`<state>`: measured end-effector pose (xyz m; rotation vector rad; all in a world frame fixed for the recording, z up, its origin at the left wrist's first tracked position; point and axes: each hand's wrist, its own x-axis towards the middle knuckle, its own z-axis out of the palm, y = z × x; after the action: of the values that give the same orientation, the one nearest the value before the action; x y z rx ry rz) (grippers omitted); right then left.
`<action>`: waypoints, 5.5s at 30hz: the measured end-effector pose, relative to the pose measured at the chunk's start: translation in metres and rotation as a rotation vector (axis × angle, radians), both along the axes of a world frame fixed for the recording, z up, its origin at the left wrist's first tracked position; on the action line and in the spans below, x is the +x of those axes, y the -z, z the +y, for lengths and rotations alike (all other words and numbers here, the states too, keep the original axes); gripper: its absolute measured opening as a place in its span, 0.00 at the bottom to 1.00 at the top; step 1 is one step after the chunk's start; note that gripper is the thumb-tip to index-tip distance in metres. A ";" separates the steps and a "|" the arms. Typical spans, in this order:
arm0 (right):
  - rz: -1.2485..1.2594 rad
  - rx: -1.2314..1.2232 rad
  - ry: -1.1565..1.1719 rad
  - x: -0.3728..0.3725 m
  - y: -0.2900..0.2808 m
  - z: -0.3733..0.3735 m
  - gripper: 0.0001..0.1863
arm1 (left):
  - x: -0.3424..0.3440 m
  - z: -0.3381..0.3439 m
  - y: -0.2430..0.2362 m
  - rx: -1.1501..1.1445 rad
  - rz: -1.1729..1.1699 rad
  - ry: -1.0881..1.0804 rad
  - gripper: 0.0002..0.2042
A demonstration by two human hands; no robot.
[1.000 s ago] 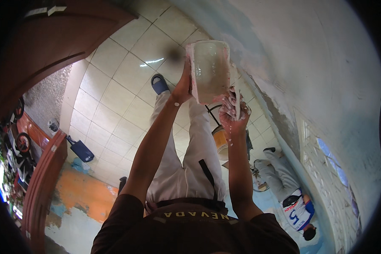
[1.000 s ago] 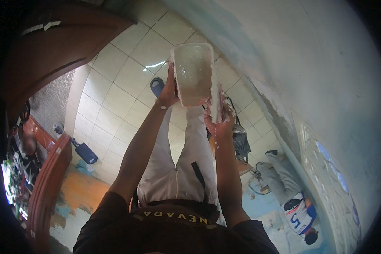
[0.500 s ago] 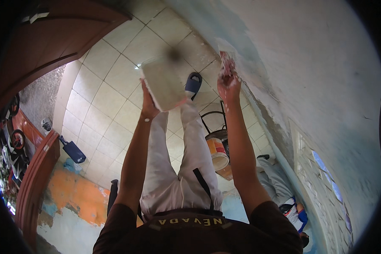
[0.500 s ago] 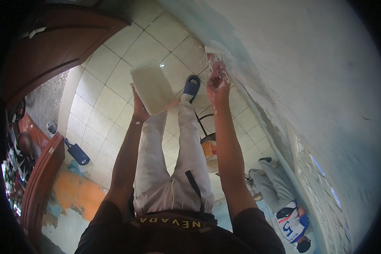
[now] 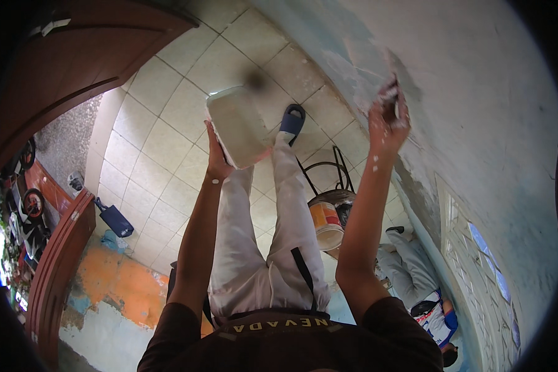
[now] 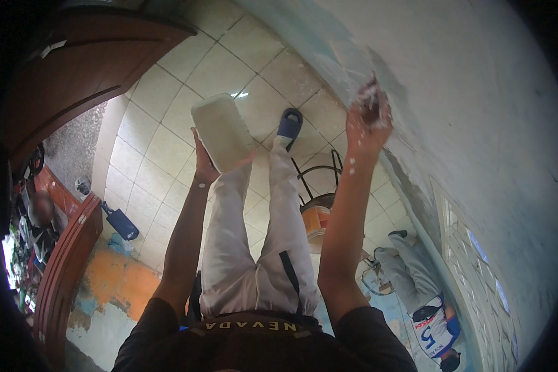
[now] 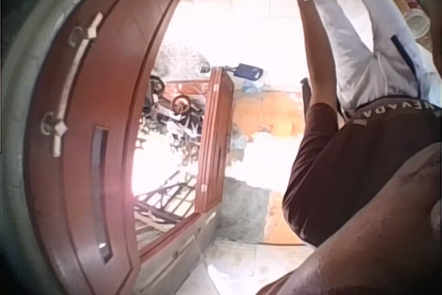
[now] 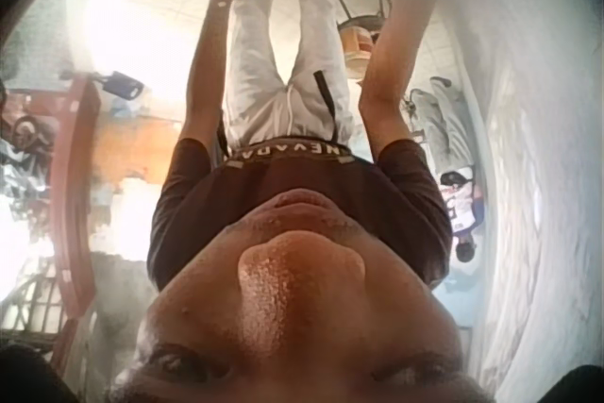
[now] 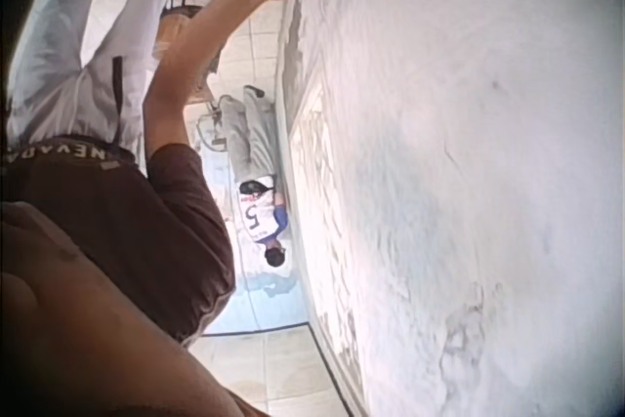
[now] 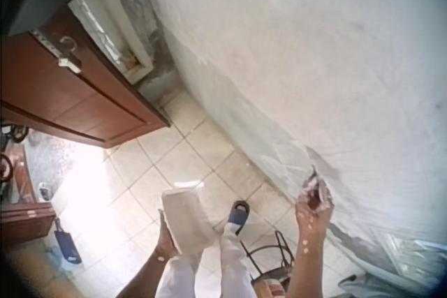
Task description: The person applies plaster to a wall using a putty knife, taking plaster from a small plastic container.
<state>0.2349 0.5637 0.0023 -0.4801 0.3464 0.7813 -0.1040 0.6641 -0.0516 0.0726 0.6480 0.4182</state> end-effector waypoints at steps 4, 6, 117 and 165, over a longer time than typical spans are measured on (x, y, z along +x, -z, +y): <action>0.045 0.010 0.190 -0.028 -0.041 -0.010 0.19 | 0.011 0.003 -0.007 -0.027 -0.100 -0.008 0.38; -0.043 -0.090 0.116 -0.031 -0.004 -0.033 0.23 | 0.012 0.002 -0.001 -0.026 -0.055 -0.024 0.41; -0.705 -1.013 0.104 -0.079 0.025 0.161 0.06 | -0.063 -0.067 -0.019 0.393 0.503 -0.048 0.32; -0.683 -0.967 0.151 -0.069 0.080 -0.050 0.13 | -0.049 -0.061 -0.040 0.030 0.179 0.020 0.34</action>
<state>0.1656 0.5141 -0.0780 -1.5596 0.0915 0.2177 -0.1535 0.6029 -0.0120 0.1465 0.8171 0.4055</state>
